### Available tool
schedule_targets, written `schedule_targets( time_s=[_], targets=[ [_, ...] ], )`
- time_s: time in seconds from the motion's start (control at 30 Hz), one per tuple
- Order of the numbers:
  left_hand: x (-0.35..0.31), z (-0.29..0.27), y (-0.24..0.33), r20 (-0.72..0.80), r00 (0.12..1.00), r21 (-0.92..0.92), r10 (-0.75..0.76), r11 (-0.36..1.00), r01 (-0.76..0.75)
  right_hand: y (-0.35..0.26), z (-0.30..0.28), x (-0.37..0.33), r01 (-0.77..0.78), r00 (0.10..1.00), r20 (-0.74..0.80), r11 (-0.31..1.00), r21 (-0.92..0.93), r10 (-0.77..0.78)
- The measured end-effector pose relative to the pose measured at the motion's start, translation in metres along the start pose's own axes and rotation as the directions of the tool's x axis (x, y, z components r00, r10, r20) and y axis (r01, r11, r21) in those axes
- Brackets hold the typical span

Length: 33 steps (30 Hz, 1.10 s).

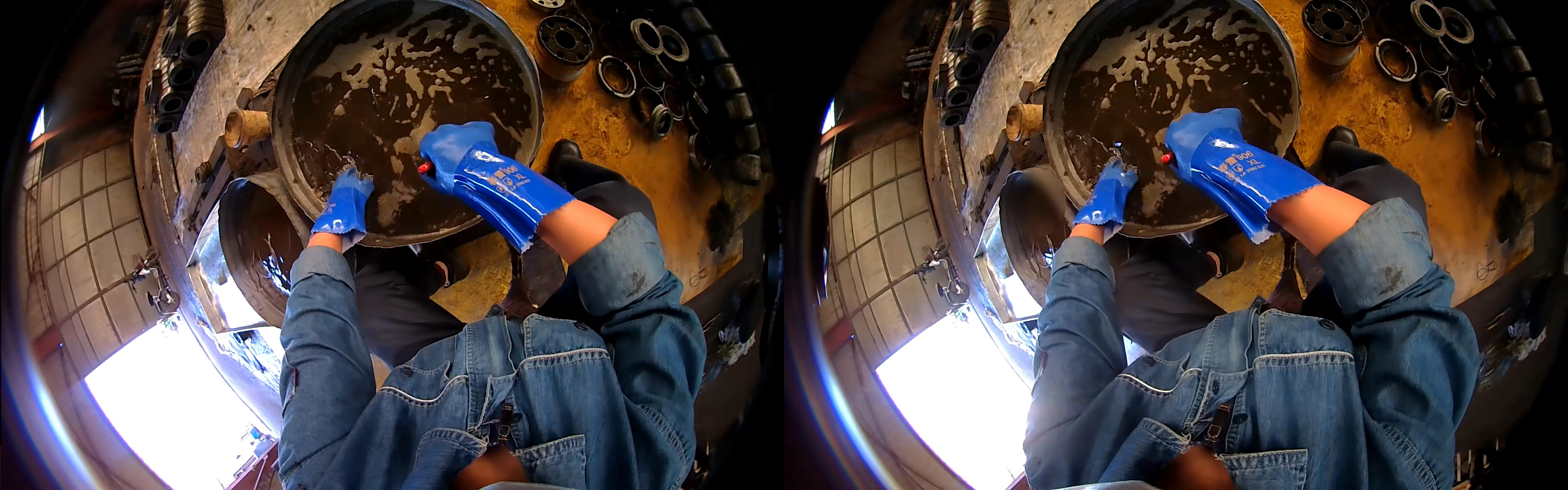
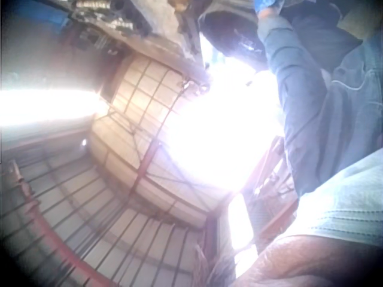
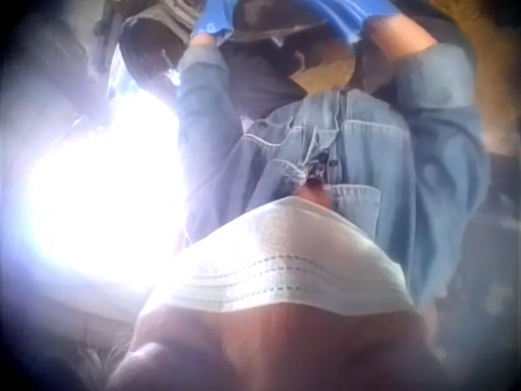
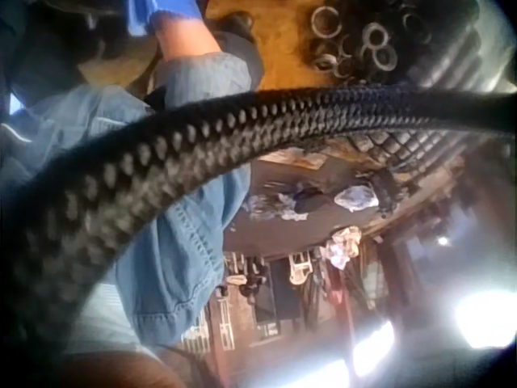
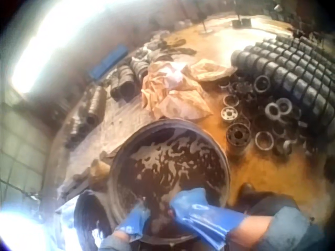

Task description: The person cleans small metal mechanical parts by dipping them into a bucket of dark liquid and scrubbing them with a red-handled brush. The person handles the parts one at a time, scrubbing the exterior and interior surfaces before placing them on a nearby pile of similar parts.

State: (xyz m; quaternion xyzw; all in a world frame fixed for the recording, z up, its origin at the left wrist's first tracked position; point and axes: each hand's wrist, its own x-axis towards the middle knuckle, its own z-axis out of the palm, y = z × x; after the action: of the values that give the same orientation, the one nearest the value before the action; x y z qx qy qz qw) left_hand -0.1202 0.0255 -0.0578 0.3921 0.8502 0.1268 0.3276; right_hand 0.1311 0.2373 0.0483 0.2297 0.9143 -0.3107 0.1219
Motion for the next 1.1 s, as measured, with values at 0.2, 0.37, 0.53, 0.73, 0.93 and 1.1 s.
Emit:
schedule_targets(
  time_s=[0.2, 0.37, 0.53, 0.73, 0.93, 1.1],
  targets=[
    [0.005, -0.008, -0.01, 0.286, 0.941, -0.179, -0.18, 0.955, 0.237, -0.001, -0.01, -0.003, -0.01, 0.999, 0.038, 1.0, 0.0, 0.01],
    [0.011, -0.007, -0.003, 0.331, 0.937, 0.231, -0.112, 0.972, 0.035, 0.005, -0.002, -0.002, 0.014, 1.0, 0.006, 1.0, 0.002, -0.014],
    [0.022, -0.006, 0.042, 0.331, 0.917, 0.56, -0.221, 0.828, -0.002, 0.011, -0.002, -0.002, 0.005, 1.0, 0.024, 1.0, 0.006, -0.005],
    [0.038, -0.009, 0.015, 0.403, 0.89, 0.545, -0.215, 0.837, -0.045, 0.004, -0.009, -0.001, -0.03, 0.998, 0.055, 1.0, -0.008, 0.03],
    [0.043, -0.033, -0.007, 0.345, 0.928, 0.442, -0.144, 0.897, -0.025, 0.004, -0.01, 0.0, -0.022, 0.998, 0.054, 1.0, -0.016, 0.023],
    [0.042, -0.039, -0.003, 0.193, 0.97, 0.619, -0.147, 0.786, -0.004, 0.002, -0.006, 0.002, -0.019, 0.998, 0.054, 0.999, -0.028, 0.021]
  ],
)
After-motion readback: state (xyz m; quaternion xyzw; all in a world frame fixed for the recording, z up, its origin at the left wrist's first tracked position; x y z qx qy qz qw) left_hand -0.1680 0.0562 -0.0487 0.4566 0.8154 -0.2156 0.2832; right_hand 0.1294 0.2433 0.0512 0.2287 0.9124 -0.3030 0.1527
